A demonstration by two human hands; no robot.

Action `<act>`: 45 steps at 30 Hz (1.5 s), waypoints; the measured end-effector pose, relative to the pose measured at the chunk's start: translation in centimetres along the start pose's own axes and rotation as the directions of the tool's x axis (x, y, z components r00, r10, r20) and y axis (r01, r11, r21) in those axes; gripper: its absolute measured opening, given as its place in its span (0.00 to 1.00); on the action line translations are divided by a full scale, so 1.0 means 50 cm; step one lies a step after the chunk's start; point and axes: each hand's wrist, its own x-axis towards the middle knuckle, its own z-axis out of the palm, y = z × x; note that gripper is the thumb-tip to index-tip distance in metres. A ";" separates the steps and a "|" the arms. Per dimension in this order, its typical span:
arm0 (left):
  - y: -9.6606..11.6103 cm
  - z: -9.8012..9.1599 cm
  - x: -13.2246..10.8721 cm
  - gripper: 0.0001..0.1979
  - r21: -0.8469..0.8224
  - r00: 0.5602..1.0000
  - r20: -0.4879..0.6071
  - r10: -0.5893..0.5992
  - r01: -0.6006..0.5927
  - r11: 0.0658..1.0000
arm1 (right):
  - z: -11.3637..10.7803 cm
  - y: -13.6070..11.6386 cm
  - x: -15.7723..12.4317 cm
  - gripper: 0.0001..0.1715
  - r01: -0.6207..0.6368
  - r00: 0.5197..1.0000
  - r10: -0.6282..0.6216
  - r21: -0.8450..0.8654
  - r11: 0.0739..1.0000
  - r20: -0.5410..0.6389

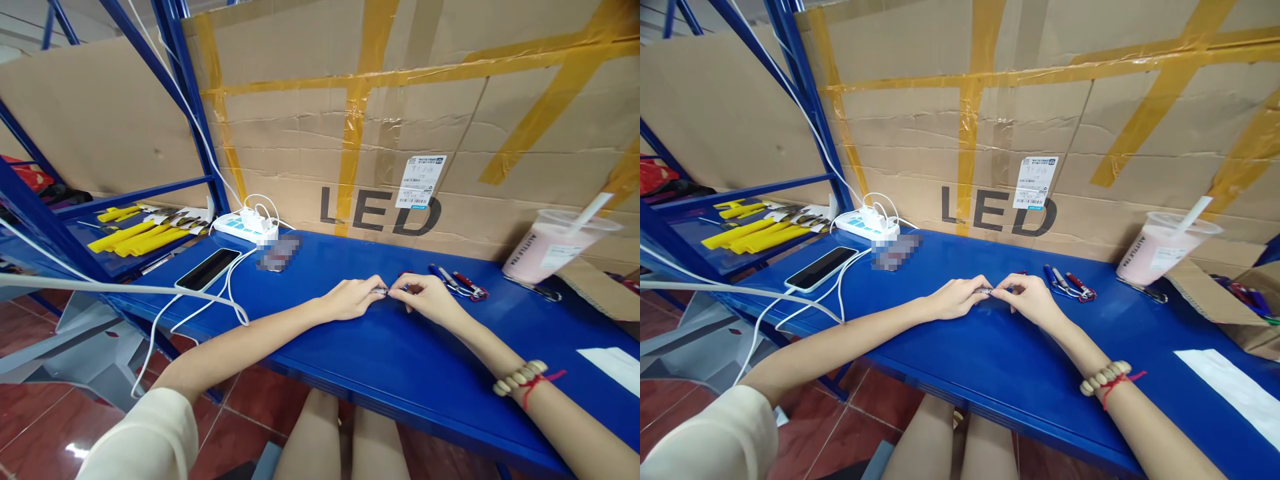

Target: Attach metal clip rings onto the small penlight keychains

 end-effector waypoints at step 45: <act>0.000 0.008 0.011 0.13 0.019 0.990 -0.131 -0.051 0.054 0.998 | -0.019 0.010 -0.002 0.18 0.281 0.919 -0.360 -0.377 0.883 -0.158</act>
